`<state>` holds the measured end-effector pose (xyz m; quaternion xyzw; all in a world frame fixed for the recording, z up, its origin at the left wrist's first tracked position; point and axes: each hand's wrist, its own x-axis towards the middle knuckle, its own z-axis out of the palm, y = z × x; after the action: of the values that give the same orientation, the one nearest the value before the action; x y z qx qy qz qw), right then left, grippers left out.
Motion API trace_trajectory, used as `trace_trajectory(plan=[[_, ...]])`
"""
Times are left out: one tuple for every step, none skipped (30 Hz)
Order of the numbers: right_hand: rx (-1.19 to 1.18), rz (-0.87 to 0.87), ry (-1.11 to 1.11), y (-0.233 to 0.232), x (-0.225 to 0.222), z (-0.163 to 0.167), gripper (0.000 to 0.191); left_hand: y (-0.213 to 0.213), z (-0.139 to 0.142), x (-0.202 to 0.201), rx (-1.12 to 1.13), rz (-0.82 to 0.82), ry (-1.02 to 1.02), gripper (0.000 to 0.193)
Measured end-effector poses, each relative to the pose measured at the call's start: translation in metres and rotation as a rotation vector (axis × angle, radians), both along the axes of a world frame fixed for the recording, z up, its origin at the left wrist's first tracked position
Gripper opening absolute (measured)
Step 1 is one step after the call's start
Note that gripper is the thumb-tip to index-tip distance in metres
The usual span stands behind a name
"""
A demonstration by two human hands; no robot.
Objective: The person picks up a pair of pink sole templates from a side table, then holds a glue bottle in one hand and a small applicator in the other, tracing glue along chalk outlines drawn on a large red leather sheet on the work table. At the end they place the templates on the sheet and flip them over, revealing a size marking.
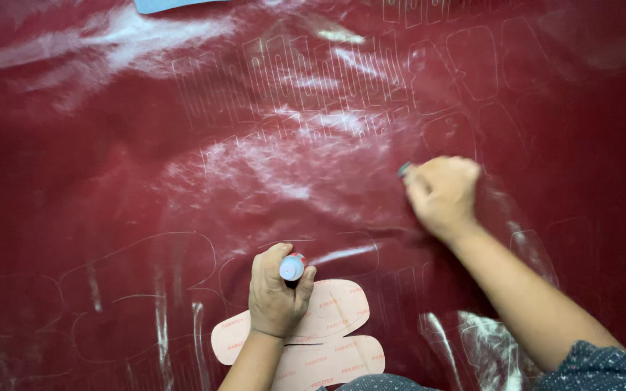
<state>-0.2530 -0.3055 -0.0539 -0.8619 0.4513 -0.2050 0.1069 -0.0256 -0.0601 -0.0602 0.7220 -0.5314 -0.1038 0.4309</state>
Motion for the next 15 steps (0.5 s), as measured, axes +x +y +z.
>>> trace_trajectory(plan=[[-0.055, 0.071, -0.020, 0.000, 0.000, -0.002, 0.021, 0.000, 0.000, 0.000, 0.000, -0.005, -0.002, 0.054], [-0.113, 0.146, -0.041, -0.002, 0.000, -0.004, 0.012, 0.000, 0.000, 0.000, -0.003, -0.006, -0.004, 0.054], [-0.171, 0.222, -0.063, -0.003, 0.000, -0.006, 0.006, 0.000, 0.000, 0.000, -0.006, -0.006, -0.007, 0.054], [-0.205, 0.103, -0.092, -0.006, 0.001, -0.007, 0.006, 0.000, 0.001, 0.001, -0.002, -0.006, -0.008, 0.053], [-0.240, -0.015, -0.120, -0.010, 0.004, -0.008, 0.007, 0.000, 0.001, 0.001, 0.001, -0.007, -0.007, 0.053], [-0.278, -0.130, -0.149, -0.014, 0.007, -0.008, 0.007, 0.000, 0.001, 0.001, 0.001, -0.004, -0.005, 0.053], [-0.190, -0.016, -0.158, -0.017, 0.011, -0.009, 0.007, -0.001, 0.001, 0.001, 0.002, 0.001, -0.007, 0.053], [-0.102, 0.093, -0.166, -0.020, 0.017, -0.010, 0.008, -0.001, 0.001, 0.001, 0.003, 0.002, -0.009, 0.053], [-0.012, 0.207, -0.173, -0.021, 0.024, -0.011, 0.010, -0.001, 0.001, 0.000, 0.005, 0.006, -0.009, 0.053], [-0.030, 0.187, -0.100, -0.025, 0.031, -0.011, 0.012, -0.001, 0.001, 0.000, 0.002, 0.004, -0.009, 0.053], [-0.048, 0.167, -0.026, -0.027, 0.039, -0.011, 0.015, -0.002, 0.001, 0.000, -0.001, 0.003, -0.008, 0.053], [-0.059, 0.146, 0.048, -0.027, 0.046, -0.010, 0.018, 0.000, 0.001, 0.000, 0.002, 0.000, -0.006, 0.053], [-0.137, 0.078, -0.034, -0.028, 0.053, -0.009, 0.014, 0.000, 0.001, 0.000, 0.003, -0.005, -0.004, 0.054], [-0.218, 0.014, -0.115, -0.027, 0.060, -0.008, 0.011, 0.000, 0.001, 0.001, 0.001, -0.008, -0.002, 0.054], [-0.301, -0.049, -0.199, -0.028, 0.065, -0.005, 0.009, 0.000, 0.000, 0.001, -0.004, -0.010, -0.001, 0.055]])
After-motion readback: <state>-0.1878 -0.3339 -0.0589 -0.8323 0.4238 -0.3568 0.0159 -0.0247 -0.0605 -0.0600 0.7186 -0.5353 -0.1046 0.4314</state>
